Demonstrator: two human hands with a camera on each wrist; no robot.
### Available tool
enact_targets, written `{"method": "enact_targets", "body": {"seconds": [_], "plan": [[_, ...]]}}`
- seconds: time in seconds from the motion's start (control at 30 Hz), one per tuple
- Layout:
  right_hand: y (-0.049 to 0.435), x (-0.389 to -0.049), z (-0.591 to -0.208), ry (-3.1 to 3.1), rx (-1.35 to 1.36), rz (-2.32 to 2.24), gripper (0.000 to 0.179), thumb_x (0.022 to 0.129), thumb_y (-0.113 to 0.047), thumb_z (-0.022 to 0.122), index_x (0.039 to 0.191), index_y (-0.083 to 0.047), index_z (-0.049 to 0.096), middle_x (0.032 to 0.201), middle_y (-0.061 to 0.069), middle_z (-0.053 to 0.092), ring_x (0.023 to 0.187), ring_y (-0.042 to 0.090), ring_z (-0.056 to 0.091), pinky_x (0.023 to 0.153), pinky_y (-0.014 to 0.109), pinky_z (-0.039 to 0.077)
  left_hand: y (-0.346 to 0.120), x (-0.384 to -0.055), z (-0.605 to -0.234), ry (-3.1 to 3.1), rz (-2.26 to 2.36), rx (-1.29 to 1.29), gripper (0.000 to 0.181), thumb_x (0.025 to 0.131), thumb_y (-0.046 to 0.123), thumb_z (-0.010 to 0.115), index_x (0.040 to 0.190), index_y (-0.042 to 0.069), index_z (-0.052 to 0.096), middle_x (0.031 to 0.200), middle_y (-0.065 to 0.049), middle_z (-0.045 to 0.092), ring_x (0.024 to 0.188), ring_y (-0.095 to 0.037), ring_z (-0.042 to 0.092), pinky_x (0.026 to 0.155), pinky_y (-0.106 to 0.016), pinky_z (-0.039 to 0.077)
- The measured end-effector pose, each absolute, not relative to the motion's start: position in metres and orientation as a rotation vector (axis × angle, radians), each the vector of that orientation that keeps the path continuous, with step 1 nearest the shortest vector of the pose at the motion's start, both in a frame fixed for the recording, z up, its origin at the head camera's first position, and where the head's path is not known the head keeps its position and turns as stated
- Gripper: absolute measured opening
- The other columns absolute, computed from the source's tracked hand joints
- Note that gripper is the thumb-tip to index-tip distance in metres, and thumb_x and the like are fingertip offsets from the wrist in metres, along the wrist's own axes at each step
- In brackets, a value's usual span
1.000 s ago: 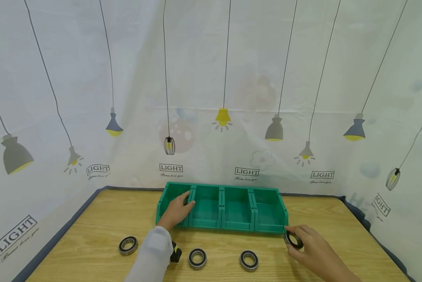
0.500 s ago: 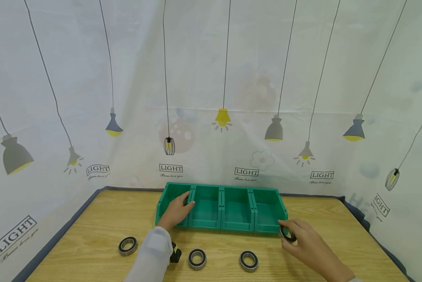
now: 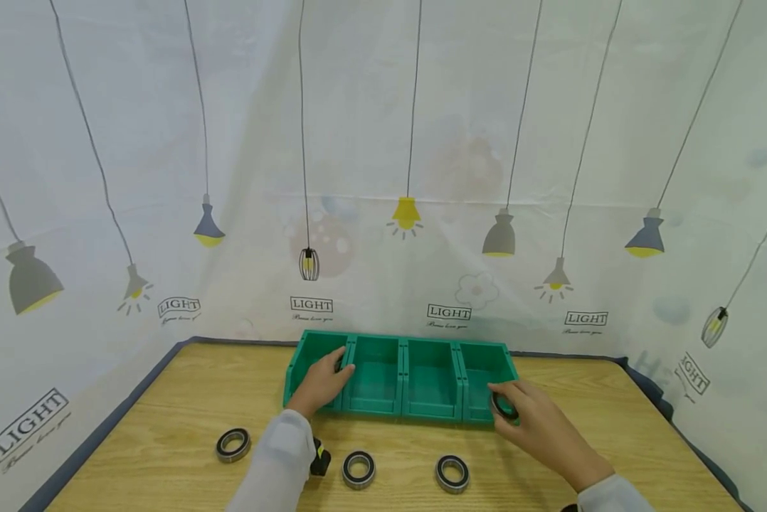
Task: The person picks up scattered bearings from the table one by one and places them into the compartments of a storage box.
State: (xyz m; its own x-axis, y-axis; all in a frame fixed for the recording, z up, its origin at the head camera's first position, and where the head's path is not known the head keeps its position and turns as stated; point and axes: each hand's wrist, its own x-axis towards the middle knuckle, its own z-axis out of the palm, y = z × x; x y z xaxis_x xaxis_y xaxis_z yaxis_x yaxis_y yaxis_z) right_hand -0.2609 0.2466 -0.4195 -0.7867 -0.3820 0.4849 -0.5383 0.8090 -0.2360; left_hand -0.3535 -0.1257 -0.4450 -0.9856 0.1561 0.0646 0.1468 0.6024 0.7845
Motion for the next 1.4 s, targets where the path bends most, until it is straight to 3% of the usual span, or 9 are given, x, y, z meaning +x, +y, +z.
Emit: {"method": "enact_targets", "body": {"seconds": [0.43, 0.6, 0.93, 1.4], "plan": [[0.239, -0.288, -0.414, -2.612, 0.716, 0.508, 0.033, 0.087, -0.006, 0.072, 0.119, -0.003, 0.069, 0.109, 0.008, 0.066, 0.094, 0.021, 0.063, 0.072, 0.032, 0.057, -0.124, -0.353, -0.442, 2.807, 1.355, 0.246, 0.059, 0.106, 0.029, 0.052, 0.155, 0.002, 0.034, 0.155, -0.025, 0.037, 0.139, -0.044, 0.038, 0.109, -0.060, 0.037], [0.236, -0.298, -0.411, -2.706, 0.677, 0.557, 0.034, 0.089, -0.007, 0.067, 0.123, 0.001, 0.067, 0.110, 0.011, 0.066, 0.087, 0.019, 0.060, 0.065, 0.029, 0.052, -0.125, -0.353, -0.441, 2.803, 1.373, 0.245, 0.058, 0.106, 0.027, 0.052, 0.156, 0.002, 0.034, 0.154, -0.024, 0.037, 0.139, -0.044, 0.039, 0.109, -0.060, 0.037], [0.232, -0.307, -0.408, -2.802, 0.564, 0.587, 0.038, 0.089, -0.007, 0.067, 0.127, 0.002, 0.065, 0.112, 0.013, 0.063, 0.097, 0.027, 0.061, 0.077, 0.041, 0.056, -0.125, -0.354, -0.445, 2.806, 1.370, 0.268, 0.059, 0.106, 0.030, 0.052, 0.155, 0.001, 0.034, 0.154, -0.024, 0.038, 0.139, -0.044, 0.038, 0.109, -0.060, 0.037], [0.227, -0.330, -0.412, -2.868, 0.522, 0.551, 0.042, 0.090, -0.007, 0.069, 0.129, 0.005, 0.063, 0.117, 0.022, 0.061, 0.100, 0.032, 0.061, 0.079, 0.046, 0.056, -0.125, -0.354, -0.444, 2.799, 1.372, 0.269, 0.059, 0.106, 0.028, 0.052, 0.155, 0.000, 0.034, 0.154, -0.025, 0.037, 0.139, -0.044, 0.037, 0.109, -0.060, 0.036]]}}
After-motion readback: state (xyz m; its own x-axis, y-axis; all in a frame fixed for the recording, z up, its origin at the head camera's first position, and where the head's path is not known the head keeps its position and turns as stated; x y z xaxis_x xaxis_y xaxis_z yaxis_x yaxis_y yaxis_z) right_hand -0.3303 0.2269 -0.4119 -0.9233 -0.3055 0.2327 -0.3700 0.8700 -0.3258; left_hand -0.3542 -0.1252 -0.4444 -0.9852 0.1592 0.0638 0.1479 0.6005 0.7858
